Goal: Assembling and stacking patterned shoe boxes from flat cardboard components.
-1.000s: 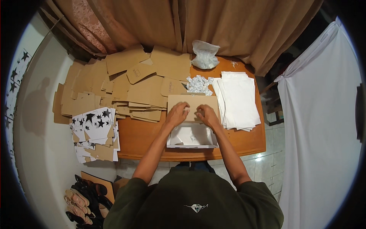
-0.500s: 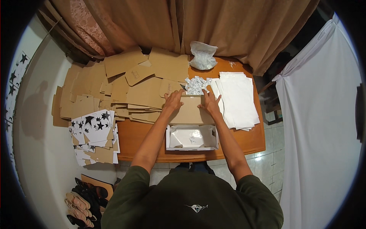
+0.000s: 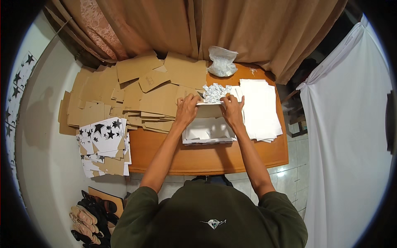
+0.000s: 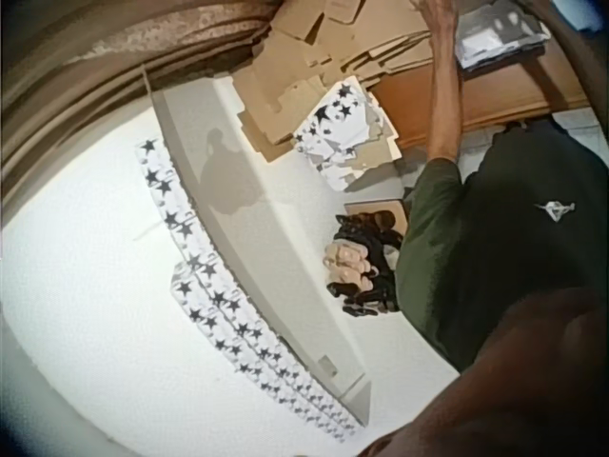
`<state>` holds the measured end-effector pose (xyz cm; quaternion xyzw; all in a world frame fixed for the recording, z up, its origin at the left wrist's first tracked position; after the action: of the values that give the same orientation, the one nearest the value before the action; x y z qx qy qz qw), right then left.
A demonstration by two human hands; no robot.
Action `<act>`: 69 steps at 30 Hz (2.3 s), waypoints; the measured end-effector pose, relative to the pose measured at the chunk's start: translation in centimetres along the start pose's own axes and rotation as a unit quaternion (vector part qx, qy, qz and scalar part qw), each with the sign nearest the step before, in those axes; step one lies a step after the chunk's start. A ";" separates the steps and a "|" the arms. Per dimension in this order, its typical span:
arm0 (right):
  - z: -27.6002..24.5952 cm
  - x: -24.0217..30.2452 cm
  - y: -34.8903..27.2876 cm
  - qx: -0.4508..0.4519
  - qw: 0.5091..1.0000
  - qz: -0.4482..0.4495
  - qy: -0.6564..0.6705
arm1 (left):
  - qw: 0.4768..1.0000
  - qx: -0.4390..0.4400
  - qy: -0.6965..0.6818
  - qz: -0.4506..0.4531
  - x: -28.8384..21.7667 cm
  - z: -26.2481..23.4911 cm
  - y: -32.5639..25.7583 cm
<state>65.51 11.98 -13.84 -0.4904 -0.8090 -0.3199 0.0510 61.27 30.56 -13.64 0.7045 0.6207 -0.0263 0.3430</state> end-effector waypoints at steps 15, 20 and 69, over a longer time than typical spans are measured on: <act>-1.2 2.5 -11.4 0.084 0.995 -0.039 0.021 | 0.999 0.024 -0.040 -0.012 -1.6 0.1 -13.3; 1.2 1.2 -13.3 0.090 0.994 -0.062 -0.012 | 0.999 0.021 -0.036 0.020 -2.1 2.3 -14.8; 3.7 0.6 -16.5 -0.002 0.987 -0.160 0.022 | 0.999 0.018 -0.026 0.019 -2.9 6.7 -14.8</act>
<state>52.43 9.30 -24.23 -0.3478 -0.8750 -0.3365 0.0164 50.01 24.53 -24.13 0.7212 0.5976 -0.0490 0.3469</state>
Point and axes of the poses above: each hand's wrist, its own y-axis towards the middle knuckle, its own z-axis out of the palm, x = y × z, the point moved 10 cm from there along y, towards the middle knuckle, and after that the axes turned 7 degrees about -x, right-handed, at the moved point
